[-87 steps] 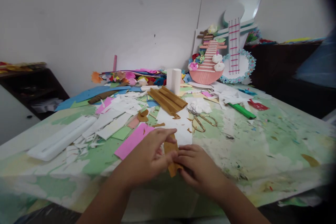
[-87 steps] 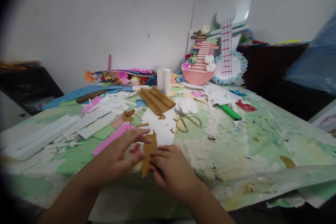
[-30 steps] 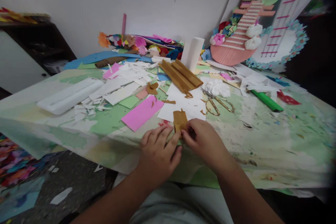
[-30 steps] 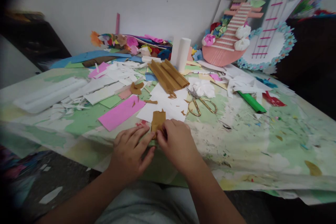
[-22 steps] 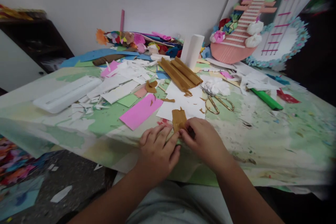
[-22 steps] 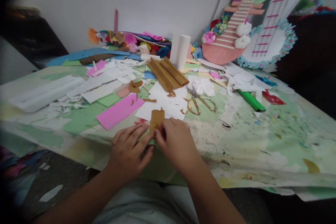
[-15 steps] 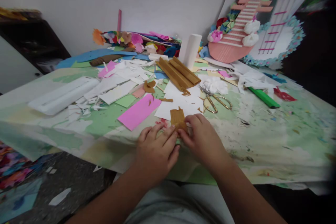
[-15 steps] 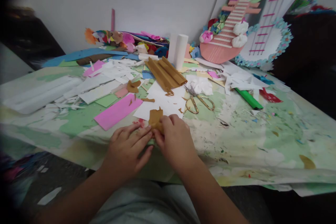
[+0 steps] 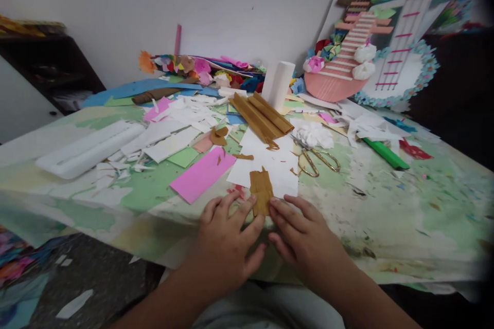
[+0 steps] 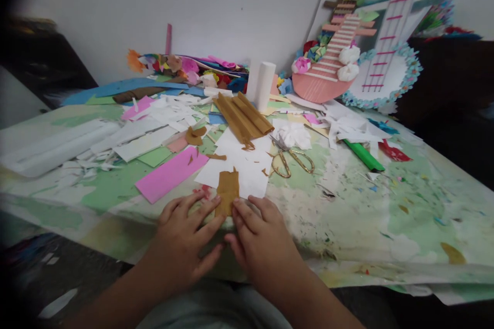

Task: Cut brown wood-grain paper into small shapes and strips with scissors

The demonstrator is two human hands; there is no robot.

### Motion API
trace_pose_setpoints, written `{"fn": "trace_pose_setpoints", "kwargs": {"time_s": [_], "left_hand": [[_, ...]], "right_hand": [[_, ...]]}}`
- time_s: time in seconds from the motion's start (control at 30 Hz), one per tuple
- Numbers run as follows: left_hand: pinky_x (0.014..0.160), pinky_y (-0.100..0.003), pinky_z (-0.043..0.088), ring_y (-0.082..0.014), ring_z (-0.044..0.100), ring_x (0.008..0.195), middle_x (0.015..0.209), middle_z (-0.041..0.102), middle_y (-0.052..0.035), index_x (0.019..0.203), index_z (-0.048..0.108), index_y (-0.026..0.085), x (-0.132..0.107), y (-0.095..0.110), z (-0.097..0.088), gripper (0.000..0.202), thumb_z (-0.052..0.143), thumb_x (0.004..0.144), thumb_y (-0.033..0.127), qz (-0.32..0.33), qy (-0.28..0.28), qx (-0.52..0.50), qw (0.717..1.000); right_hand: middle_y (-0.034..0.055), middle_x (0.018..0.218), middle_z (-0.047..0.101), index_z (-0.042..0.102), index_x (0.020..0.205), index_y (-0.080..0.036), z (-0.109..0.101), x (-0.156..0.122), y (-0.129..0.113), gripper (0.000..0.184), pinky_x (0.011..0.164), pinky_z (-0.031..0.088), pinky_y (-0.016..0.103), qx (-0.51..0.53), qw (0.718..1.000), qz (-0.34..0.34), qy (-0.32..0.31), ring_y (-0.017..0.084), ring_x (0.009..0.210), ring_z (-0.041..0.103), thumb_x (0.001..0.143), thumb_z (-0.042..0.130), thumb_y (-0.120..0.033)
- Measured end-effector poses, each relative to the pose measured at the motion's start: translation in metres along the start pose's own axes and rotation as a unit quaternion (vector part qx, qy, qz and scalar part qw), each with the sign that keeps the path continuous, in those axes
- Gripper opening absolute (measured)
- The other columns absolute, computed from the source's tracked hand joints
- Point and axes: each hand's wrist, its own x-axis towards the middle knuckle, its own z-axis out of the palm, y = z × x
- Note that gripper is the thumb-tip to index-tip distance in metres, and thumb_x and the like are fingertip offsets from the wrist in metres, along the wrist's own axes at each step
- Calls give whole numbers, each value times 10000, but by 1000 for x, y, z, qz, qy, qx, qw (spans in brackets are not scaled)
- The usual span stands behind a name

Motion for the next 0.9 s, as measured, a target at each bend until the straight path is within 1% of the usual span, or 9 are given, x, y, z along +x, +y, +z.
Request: {"fn": "trace_pose_setpoints", "kwargs": {"time_s": [0.13, 0.27, 0.4, 0.5, 0.57, 0.63, 0.73, 0.83, 0.9], "left_hand": [[848, -504, 261, -303, 389, 1075, 1174, 517, -20, 1037, 541, 266, -1, 0, 1, 334, 449, 731, 362, -1, -11, 4, 1000], [833, -540, 241, -324, 381, 1078, 1196, 500, 4, 1028, 544, 248, 2, 0, -4, 324, 436, 738, 346, 14, -19, 9, 1000], [808, -536, 260, -329, 411, 1042, 1146, 543, 0, 994, 562, 230, 8, 1, -8, 306, 446, 730, 333, 26, -31, 8, 999], [824, -526, 253, -321, 413, 1043, 1121, 558, -14, 991, 562, 240, 8, 3, -3, 313, 493, 702, 340, 12, -22, 12, 1000], [838, -507, 250, -295, 428, 1030, 1083, 580, -21, 1010, 552, 242, 5, 3, 4, 319, 511, 701, 309, 7, 5, 18, 1000], [827, -465, 275, -252, 466, 966, 1001, 617, -31, 992, 563, 217, 1, 3, 10, 280, 494, 722, 239, 19, 57, 19, 998], [793, -398, 322, -200, 482, 870, 856, 647, -33, 903, 599, 190, -6, 2, 11, 222, 466, 730, 151, 55, 136, -9, 989], [765, -360, 352, -184, 466, 829, 773, 624, -35, 859, 610, 191, -14, 4, 6, 202, 491, 712, 121, 78, 174, -31, 981], [761, -354, 365, -179, 460, 816, 769, 588, -38, 882, 597, 210, -20, 6, 6, 213, 528, 697, 132, 62, 188, -52, 979]], "right_hand": [[85, 1030, 599, 584, 994, -123, 2, 0, -4, 296, 861, 381, 420, 5, 1000, 7, 21, 222, 963, 486, 776, 447, -270], [98, 1054, 587, 580, 970, -120, 5, 0, -5, 281, 889, 340, 427, 2, 1000, 10, 25, 226, 1023, 464, 770, 446, -266], [83, 1083, 575, 580, 946, -138, 7, 1, -4, 254, 889, 325, 421, -5, 1000, 12, 23, 221, 1022, 470, 777, 434, -259], [79, 1093, 570, 567, 993, -158, 6, 0, -6, 277, 896, 308, 425, -9, 1000, 17, 13, 217, 994, 481, 784, 426, -273], [78, 1106, 561, 544, 1042, -161, 4, -2, -10, 310, 901, 296, 433, -13, 1000, 26, 8, 224, 1000, 472, 781, 433, -286], [71, 1100, 565, 530, 1067, -164, 2, -5, -14, 323, 902, 293, 433, -15, 999, 41, 14, 224, 996, 470, 775, 447, -274], [43, 1011, 609, 559, 1018, -197, 2, -12, -20, 268, 882, 315, 419, -5, 998, 43, 53, 202, 939, 489, 765, 473, -220], [38, 886, 631, 597, 940, -224, 4, -19, -22, 218, 796, 381, 378, 17, 994, 38, 99, 183, 839, 507, 756, 485, -190], [40, 776, 627, 609, 909, -218, 4, -22, -23, 199, 694, 420, 328, 31, 990, 37, 129, 159, 735, 515, 753, 491, -183]]}}
